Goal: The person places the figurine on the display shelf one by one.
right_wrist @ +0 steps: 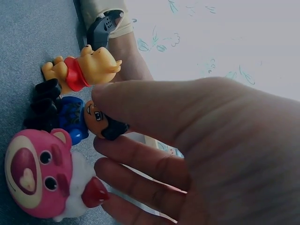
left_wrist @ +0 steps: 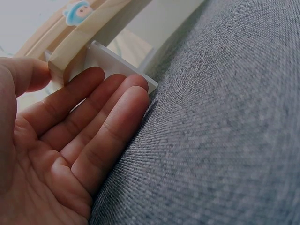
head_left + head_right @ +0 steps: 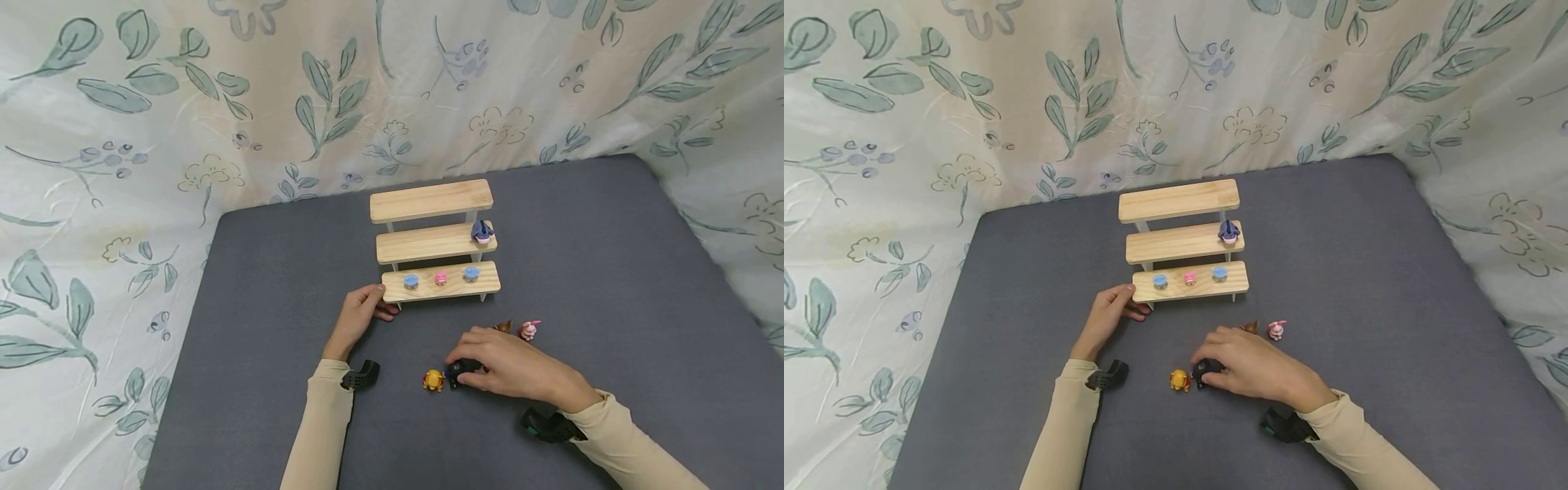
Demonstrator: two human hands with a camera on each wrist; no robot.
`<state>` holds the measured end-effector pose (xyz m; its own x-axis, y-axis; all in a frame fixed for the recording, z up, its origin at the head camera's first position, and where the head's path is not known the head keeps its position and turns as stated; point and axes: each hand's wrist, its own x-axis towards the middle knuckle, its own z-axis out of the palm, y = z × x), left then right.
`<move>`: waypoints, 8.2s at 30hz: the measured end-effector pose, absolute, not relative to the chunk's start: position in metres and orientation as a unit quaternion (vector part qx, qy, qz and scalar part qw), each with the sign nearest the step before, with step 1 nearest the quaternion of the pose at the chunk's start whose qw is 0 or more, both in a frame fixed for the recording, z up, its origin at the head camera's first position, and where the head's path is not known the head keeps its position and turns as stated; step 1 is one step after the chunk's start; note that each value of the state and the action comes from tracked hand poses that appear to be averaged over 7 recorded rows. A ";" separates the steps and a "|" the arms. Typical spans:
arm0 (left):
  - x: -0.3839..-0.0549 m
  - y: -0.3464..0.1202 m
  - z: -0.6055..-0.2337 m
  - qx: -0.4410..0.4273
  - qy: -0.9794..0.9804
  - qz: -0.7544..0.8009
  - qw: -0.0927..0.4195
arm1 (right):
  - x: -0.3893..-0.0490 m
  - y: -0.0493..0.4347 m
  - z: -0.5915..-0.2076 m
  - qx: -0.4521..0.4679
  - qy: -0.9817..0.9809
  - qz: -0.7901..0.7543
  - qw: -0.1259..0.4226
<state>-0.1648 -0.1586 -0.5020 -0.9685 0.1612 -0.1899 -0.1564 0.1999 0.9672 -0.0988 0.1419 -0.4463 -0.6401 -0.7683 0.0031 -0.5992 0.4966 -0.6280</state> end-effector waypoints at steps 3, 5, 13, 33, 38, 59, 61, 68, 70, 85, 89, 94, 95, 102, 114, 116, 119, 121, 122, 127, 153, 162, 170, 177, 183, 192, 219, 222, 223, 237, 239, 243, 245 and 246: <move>-0.165 -0.158 -0.502 0.003 0.764 0.633 0.125 | -0.099 0.142 -0.446 -0.395 0.853 -0.307 0.147; -0.165 -0.158 -0.502 0.004 0.764 0.634 0.125 | -0.100 0.142 -0.446 -0.390 0.853 -0.312 0.152; -0.164 -0.158 -0.502 -0.001 0.762 0.635 0.123 | -0.101 0.144 -0.440 -0.372 0.860 -0.317 0.149; -0.164 -0.158 -0.502 0.005 0.763 0.635 0.126 | -0.109 0.148 -0.425 -0.344 0.878 -0.321 0.088; -0.164 -0.157 -0.502 0.007 0.763 0.634 0.123 | -0.114 0.149 -0.421 -0.338 0.881 -0.326 0.059; -0.166 -0.159 -0.500 0.007 0.759 0.639 0.125 | -0.141 0.146 -0.385 -0.322 0.891 -0.320 -0.005; -0.166 -0.159 -0.500 0.008 0.758 0.640 0.124 | -0.143 0.146 -0.382 -0.323 0.892 -0.317 -0.013; -0.167 -0.159 -0.500 0.009 0.756 0.642 0.126 | -0.150 0.146 -0.370 -0.325 0.885 -0.332 -0.036; -0.167 -0.160 -0.500 0.006 0.756 0.642 0.125 | -0.153 0.146 -0.366 -0.323 0.881 -0.341 -0.046; -0.167 -0.160 -0.500 0.013 0.756 0.642 0.124 | -0.181 0.144 -0.350 -0.315 0.877 -0.352 -0.088; -0.167 -0.160 -0.499 0.012 0.755 0.644 0.125 | -0.190 0.145 -0.347 -0.310 0.878 -0.357 -0.080; -0.168 -0.161 -0.499 0.007 0.756 0.641 0.131 | -0.199 0.143 -0.342 -0.303 0.882 -0.352 -0.083; -0.168 -0.161 -0.499 0.007 0.756 0.641 0.132 | -0.201 0.143 -0.341 -0.303 0.883 -0.349 -0.084; -0.168 -0.161 -0.498 0.012 0.757 0.640 0.135 | -0.212 0.141 -0.338 -0.306 0.880 -0.353 -0.088; -0.167 -0.160 -0.498 0.016 0.759 0.638 0.129 | -0.225 0.143 -0.340 -0.280 0.893 -0.346 -0.062; -0.167 -0.160 -0.498 0.014 0.759 0.638 0.129 | -0.227 0.142 -0.341 -0.275 0.896 -0.342 -0.059; -0.166 -0.160 -0.498 0.011 0.759 0.639 0.128 | -0.230 0.141 -0.343 -0.267 0.902 -0.335 -0.050; -0.166 -0.160 -0.498 0.010 0.758 0.640 0.127 | -0.232 0.140 -0.344 -0.262 0.905 -0.333 -0.040; -0.166 -0.159 -0.498 0.010 0.758 0.640 0.127 | -0.233 0.140 -0.344 -0.262 0.905 -0.332 -0.036; -0.166 -0.159 -0.499 0.009 0.756 0.642 0.127 | -0.239 0.138 -0.348 -0.268 0.909 -0.319 -0.023; -0.166 -0.159 -0.501 -0.001 0.757 0.640 0.129 | -0.247 0.138 -0.361 -0.280 0.912 -0.298 0.012; -0.167 -0.159 -0.501 0.002 0.756 0.642 0.126 | -0.249 0.138 -0.364 -0.266 0.918 -0.292 0.020; -0.168 -0.159 -0.500 -0.002 0.759 0.639 0.127 | -0.251 0.139 -0.367 -0.268 0.918 -0.291 0.021; -0.168 -0.159 -0.501 -0.002 0.756 0.641 0.132 | -0.252 0.139 -0.368 -0.276 0.916 -0.291 0.016; -0.168 -0.159 -0.500 0.000 0.759 0.638 0.133 | -0.252 0.138 -0.371 -0.276 0.915 -0.295 0.012; -0.167 -0.159 -0.500 0.001 0.759 0.638 0.130 | -0.249 0.136 -0.371 -0.276 0.917 -0.289 0.004; -0.168 -0.159 -0.502 -0.003 0.761 0.634 0.135 | -0.246 0.136 -0.373 -0.294 0.908 -0.292 -0.056; -0.169 -0.160 -0.501 -0.006 0.761 0.632 0.143 | -0.240 0.136 -0.366 -0.299 0.905 -0.296 -0.059; -0.170 -0.160 -0.501 -0.006 0.762 0.631 0.145 | -0.238 0.136 -0.364 -0.301 0.904 -0.299 -0.057; -0.167 -0.159 -0.502 0.002 0.763 0.634 0.131 | -0.200 0.128 -0.340 -0.347 0.873 -0.341 -0.040; -0.167 -0.159 -0.502 0.003 0.762 0.635 0.129 | -0.194 0.127 -0.339 -0.356 0.868 -0.344 -0.026; -0.166 -0.159 -0.497 0.003 0.762 0.634 0.130 | -0.184 0.124 -0.337 -0.363 0.863 -0.351 0.008; -0.165 -0.158 -0.490 0.001 0.763 0.633 0.135 | -0.180 0.123 -0.337 -0.363 0.862 -0.353 0.020; -0.164 -0.157 -0.487 -0.001 0.763 0.632 0.137 | -0.178 0.123 -0.338 -0.364 0.861 -0.353 0.024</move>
